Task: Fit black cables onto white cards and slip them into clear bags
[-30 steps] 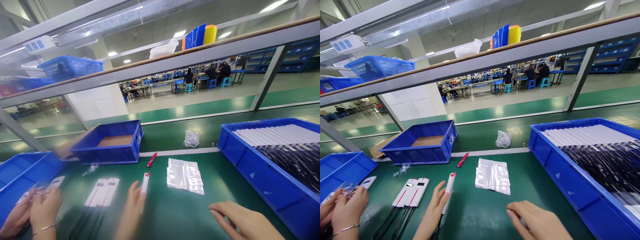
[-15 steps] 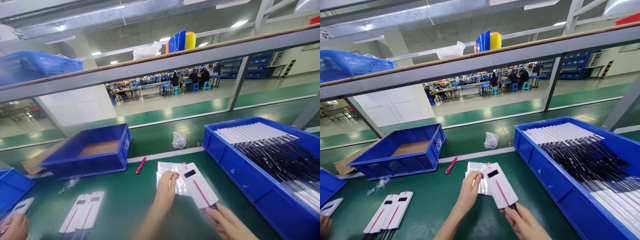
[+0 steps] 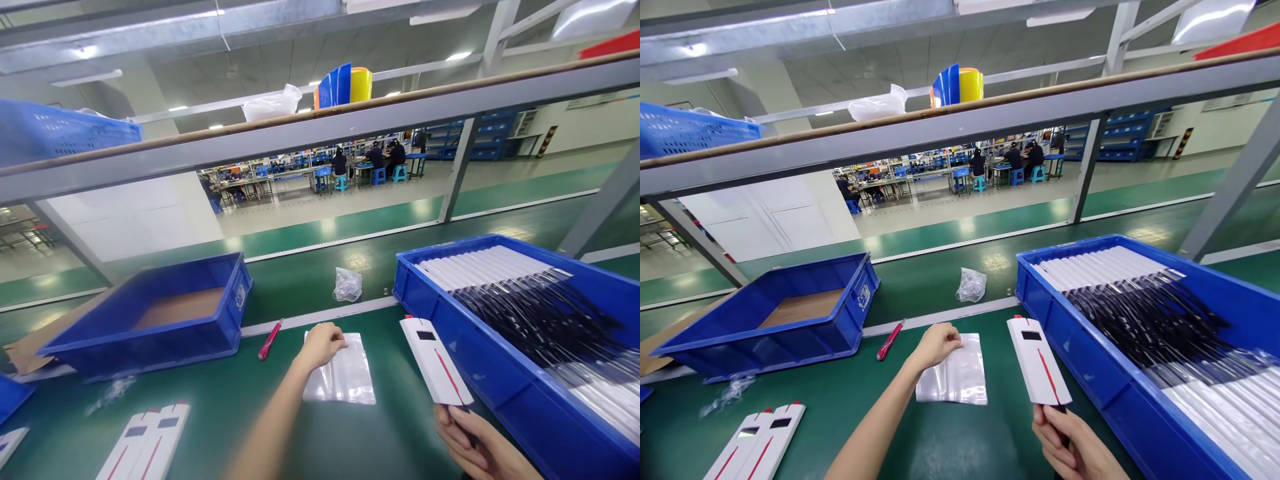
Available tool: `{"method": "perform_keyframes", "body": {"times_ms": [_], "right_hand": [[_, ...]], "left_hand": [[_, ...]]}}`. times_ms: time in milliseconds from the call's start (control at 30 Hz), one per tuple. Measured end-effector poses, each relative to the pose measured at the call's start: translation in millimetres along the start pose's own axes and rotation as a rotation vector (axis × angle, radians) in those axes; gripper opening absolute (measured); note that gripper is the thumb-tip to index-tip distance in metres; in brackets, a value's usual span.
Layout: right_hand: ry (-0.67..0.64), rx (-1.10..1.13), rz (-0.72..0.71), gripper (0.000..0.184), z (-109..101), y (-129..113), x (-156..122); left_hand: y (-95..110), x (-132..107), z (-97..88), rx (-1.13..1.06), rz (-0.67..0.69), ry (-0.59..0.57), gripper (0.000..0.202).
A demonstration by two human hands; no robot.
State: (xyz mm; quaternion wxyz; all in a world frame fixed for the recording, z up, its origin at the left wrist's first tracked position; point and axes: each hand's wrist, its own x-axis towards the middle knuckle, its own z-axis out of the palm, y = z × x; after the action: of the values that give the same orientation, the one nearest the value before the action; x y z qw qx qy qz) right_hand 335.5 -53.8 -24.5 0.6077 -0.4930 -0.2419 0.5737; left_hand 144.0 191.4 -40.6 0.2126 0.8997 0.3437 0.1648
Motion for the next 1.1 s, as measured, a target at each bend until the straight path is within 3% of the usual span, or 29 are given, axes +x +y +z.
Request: {"method": "perform_keyframes", "body": {"times_ms": [100,300,500,667,867,1100], "right_hand": [[-0.047,0.081,0.01,0.037,13,-6,7],[0.027,-0.288,-0.153,0.049,32,-14,34],[0.072,-0.452,-0.252,0.047,40,-14,63],[0.065,-0.61,-0.315,0.041,49,-19,95],[-0.188,-0.726,-0.235,0.019,58,-2,133],[-0.216,-0.681,-0.065,0.028,67,25,141]], "left_hand": [[2,-9,-1.5,0.046,0.09,0.062,0.019],[14,-29,7.1,0.113,0.198,0.251,0.027],[13,-42,5.0,0.025,0.15,0.404,0.031],[12,-41,-0.1,-0.06,0.119,0.382,0.019],[12,-44,1.2,-0.191,0.123,0.428,0.017],[12,-59,15.2,-0.225,0.035,0.714,0.022]]}}
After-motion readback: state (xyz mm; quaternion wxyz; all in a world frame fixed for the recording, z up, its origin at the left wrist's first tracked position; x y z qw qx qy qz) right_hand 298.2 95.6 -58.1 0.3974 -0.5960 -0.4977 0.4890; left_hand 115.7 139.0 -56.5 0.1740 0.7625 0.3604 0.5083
